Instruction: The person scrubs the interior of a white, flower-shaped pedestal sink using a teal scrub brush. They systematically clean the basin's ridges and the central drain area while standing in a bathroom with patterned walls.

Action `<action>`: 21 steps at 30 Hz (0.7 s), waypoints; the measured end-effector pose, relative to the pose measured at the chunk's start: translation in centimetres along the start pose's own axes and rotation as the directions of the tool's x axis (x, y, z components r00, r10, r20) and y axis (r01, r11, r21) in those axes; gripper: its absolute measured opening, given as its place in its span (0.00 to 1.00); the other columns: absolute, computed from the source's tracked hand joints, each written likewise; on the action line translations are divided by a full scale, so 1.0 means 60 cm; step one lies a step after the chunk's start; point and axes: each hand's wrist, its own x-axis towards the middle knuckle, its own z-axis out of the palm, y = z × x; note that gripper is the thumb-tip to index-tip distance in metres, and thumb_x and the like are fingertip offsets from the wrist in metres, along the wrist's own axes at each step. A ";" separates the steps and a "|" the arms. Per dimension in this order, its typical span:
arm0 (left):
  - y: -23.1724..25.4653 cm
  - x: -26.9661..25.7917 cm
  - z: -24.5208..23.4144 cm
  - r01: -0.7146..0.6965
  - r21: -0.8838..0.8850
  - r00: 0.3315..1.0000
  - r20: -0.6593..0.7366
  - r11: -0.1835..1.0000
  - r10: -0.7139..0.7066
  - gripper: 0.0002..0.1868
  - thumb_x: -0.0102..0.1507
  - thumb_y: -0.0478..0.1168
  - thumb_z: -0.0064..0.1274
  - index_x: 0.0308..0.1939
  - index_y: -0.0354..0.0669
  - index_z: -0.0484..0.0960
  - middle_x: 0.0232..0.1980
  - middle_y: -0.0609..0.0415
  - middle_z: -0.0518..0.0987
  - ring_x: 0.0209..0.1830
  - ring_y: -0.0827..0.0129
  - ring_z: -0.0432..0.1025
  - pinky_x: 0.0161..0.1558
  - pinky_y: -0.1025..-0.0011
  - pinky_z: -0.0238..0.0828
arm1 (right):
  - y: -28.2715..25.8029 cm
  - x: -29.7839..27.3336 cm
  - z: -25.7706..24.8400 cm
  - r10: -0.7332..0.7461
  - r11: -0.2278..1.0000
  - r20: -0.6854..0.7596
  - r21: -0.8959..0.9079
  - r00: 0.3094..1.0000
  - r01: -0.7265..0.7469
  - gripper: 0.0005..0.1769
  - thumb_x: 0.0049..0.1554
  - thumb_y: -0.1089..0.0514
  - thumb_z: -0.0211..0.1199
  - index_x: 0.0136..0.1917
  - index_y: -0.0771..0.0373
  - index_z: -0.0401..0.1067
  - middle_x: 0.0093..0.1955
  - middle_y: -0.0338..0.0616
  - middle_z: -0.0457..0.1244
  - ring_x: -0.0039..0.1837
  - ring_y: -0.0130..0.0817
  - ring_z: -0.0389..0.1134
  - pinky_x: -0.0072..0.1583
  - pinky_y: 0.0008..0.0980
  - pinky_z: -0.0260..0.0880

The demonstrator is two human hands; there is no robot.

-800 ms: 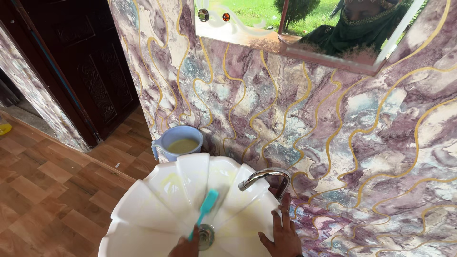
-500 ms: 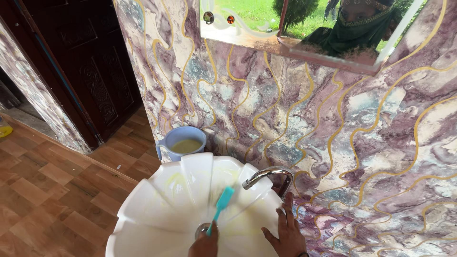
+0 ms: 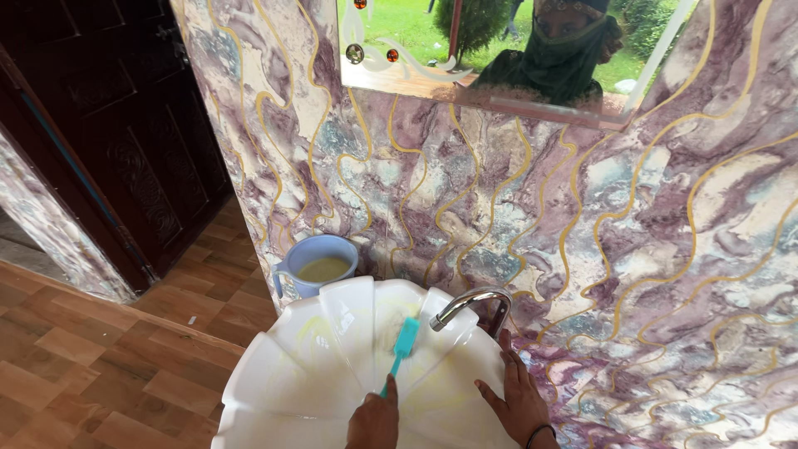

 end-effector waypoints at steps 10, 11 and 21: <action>0.054 -0.018 0.021 -0.139 0.034 0.990 0.025 0.990 0.138 0.40 0.66 0.36 0.48 0.80 0.42 0.50 0.42 0.39 0.79 0.32 0.53 0.79 0.31 0.57 0.78 | 0.021 0.004 0.010 0.139 0.990 0.103 -0.023 0.985 -0.137 0.52 0.55 0.24 0.54 0.77 0.61 0.49 0.73 0.55 0.59 0.71 0.52 0.64 0.68 0.47 0.68; 0.061 -0.013 0.017 -0.160 0.033 0.987 0.021 0.987 0.159 0.40 0.66 0.36 0.48 0.80 0.42 0.50 0.42 0.39 0.79 0.32 0.53 0.79 0.31 0.57 0.78 | 0.022 0.003 0.009 0.142 0.990 0.095 -0.003 0.985 -0.143 0.52 0.54 0.24 0.54 0.78 0.59 0.48 0.73 0.54 0.58 0.71 0.52 0.64 0.67 0.47 0.68; -0.014 -0.018 0.025 -0.060 0.045 0.995 0.079 0.997 0.057 0.42 0.65 0.36 0.48 0.82 0.42 0.48 0.41 0.38 0.79 0.31 0.52 0.78 0.28 0.57 0.75 | 0.013 0.000 0.009 0.153 0.988 0.070 -0.020 0.986 -0.152 0.52 0.54 0.26 0.56 0.79 0.57 0.47 0.75 0.55 0.57 0.67 0.55 0.68 0.63 0.49 0.72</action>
